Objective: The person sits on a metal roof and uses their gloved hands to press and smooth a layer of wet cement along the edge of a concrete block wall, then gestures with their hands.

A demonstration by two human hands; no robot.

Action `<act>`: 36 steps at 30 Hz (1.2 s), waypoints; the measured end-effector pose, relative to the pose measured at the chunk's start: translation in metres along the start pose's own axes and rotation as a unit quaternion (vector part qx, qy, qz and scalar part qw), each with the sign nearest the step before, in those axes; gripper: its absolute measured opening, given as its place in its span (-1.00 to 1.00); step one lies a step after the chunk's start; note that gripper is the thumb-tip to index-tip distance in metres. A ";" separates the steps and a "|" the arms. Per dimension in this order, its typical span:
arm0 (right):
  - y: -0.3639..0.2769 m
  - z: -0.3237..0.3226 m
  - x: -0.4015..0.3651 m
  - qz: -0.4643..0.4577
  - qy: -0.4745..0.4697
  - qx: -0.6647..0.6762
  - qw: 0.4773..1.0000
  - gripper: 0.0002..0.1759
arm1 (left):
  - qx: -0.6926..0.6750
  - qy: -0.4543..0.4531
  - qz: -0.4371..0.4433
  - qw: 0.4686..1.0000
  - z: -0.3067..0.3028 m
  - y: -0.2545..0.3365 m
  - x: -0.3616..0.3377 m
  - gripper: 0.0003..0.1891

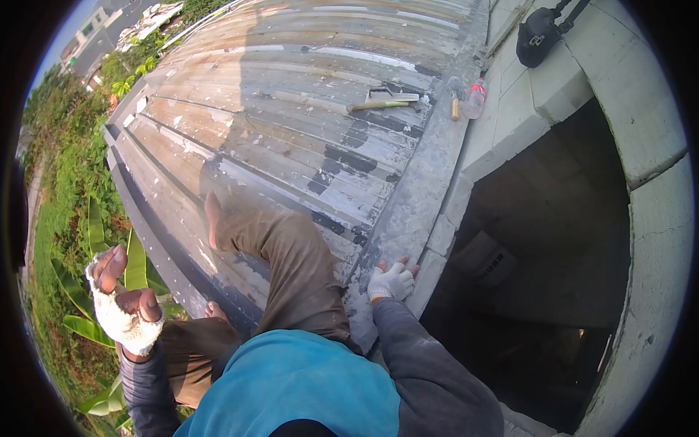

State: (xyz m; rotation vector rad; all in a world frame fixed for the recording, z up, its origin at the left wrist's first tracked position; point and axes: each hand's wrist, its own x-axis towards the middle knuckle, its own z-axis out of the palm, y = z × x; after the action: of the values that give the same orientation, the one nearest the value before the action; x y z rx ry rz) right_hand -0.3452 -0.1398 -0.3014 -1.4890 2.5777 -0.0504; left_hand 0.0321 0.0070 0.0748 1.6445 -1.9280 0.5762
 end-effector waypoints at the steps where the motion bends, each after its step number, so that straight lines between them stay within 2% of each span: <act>1: 0.000 0.000 0.000 -0.001 -0.001 -0.001 1.000 -0.12 | -0.003 0.002 0.001 1.000 0.000 0.000 0.000 -0.60; 6: 0.001 0.000 0.000 -0.001 -0.011 0.001 1.000 -0.12 | -0.025 0.021 0.006 0.999 0.003 -0.002 -0.002 -0.59; 8: 0.005 0.011 0.002 -0.011 0.027 0.001 1.000 -0.11 | -0.024 0.022 -0.006 0.999 0.003 -0.001 -0.002 -0.55; 15: 0.006 0.013 0.003 -0.018 0.029 0.006 0.999 -0.11 | -0.023 0.028 -0.017 0.999 0.005 -0.002 -0.005 -0.54; 20: 0.005 0.010 0.002 -0.009 0.025 0.002 1.000 -0.11 | -0.016 0.044 -0.068 0.997 0.006 -0.004 -0.010 -0.67; 26: 0.003 0.006 0.001 -0.005 0.012 -0.004 1.000 -0.11 | -0.042 0.048 -0.065 0.996 0.004 -0.005 -0.010 -0.74; 30: 0.007 0.015 0.005 -0.010 0.023 -0.006 1.000 -0.12 | -0.047 0.040 -0.078 0.995 0.004 -0.004 -0.010 -0.73; 32: 0.006 0.015 0.004 -0.009 0.027 -0.003 1.000 -0.12 | -0.070 0.075 -0.043 0.994 0.008 -0.003 -0.007 -0.67; 36: 0.006 0.013 0.004 -0.009 0.018 -0.002 1.000 -0.11 | -0.086 0.083 -0.055 0.991 0.013 -0.009 -0.016 -0.63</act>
State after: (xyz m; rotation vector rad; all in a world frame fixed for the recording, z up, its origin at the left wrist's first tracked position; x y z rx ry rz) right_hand -0.3501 -0.1392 -0.3154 -1.5265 2.5932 -0.0743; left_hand 0.0409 0.0098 0.0545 1.5342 -1.7063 0.4734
